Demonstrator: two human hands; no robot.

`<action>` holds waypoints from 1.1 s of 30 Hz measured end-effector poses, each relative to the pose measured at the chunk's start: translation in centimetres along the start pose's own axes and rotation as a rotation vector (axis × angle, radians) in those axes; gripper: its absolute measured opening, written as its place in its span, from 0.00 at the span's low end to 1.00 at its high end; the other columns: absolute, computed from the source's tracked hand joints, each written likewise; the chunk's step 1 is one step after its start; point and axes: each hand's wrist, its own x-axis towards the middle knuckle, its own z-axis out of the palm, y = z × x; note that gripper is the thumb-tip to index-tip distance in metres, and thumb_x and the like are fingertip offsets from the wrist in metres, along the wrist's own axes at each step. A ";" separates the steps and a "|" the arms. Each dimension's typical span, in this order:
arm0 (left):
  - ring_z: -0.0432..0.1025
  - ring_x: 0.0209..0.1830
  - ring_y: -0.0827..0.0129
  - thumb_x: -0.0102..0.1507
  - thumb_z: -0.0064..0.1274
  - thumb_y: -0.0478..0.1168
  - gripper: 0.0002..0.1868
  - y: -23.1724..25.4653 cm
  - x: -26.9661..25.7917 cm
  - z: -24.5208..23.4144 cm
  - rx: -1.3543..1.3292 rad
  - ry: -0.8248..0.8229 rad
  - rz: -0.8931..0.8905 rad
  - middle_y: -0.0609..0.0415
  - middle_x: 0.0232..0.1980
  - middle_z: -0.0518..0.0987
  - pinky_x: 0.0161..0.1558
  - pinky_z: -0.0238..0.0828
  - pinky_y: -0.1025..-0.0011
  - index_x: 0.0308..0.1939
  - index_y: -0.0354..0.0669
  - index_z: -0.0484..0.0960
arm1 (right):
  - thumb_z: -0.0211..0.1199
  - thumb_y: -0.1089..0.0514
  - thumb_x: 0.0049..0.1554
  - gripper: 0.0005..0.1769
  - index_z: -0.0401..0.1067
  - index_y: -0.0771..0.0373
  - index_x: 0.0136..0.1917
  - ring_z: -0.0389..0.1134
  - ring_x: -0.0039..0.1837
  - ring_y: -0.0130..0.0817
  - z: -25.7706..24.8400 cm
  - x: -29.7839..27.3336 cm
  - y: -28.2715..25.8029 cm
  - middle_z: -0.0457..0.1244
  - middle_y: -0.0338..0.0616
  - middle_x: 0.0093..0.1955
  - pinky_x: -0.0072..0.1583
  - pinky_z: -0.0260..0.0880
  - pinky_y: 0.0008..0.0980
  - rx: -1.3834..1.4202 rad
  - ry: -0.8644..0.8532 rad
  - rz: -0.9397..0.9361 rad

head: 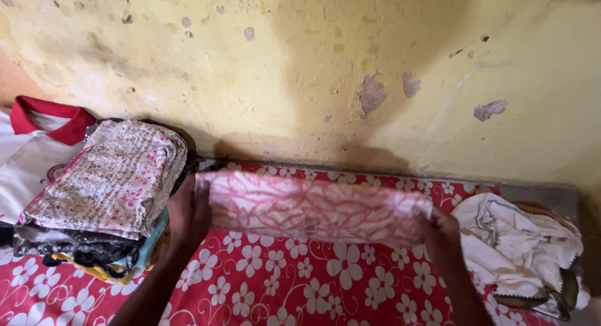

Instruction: The person folds a pink patterned garment and then a white garment with a decorative border on a red floral bedsheet. The person smooths and folds each item into a compact rectangle and places it on a growing stack.

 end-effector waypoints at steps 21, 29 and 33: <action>0.79 0.42 0.44 0.61 0.53 0.49 0.16 -15.0 -4.6 7.9 0.350 -0.193 -0.310 0.42 0.40 0.84 0.41 0.76 0.50 0.43 0.41 0.83 | 0.61 0.48 0.57 0.24 0.70 0.59 0.63 0.78 0.48 0.43 2.1 1.4 14.8 0.73 0.50 0.48 0.51 0.75 0.42 -0.668 -0.031 0.223; 0.80 0.36 0.49 0.60 0.58 0.52 0.17 -11.4 -7.1 6.7 0.356 -0.335 -0.392 0.44 0.35 0.84 0.38 0.74 0.54 0.41 0.41 0.84 | 0.62 0.45 0.57 0.22 0.70 0.59 0.60 0.78 0.46 0.43 3.3 -1.7 13.4 0.74 0.51 0.47 0.49 0.76 0.41 -0.690 0.001 0.221; 0.80 0.31 0.51 0.61 0.57 0.49 0.16 -12.6 -7.4 7.4 0.265 -0.328 -0.392 0.43 0.32 0.83 0.36 0.74 0.57 0.39 0.37 0.83 | 0.62 0.45 0.59 0.20 0.74 0.64 0.54 0.75 0.43 0.36 3.0 -2.0 16.3 0.71 0.45 0.43 0.45 0.74 0.38 -0.562 -0.033 0.044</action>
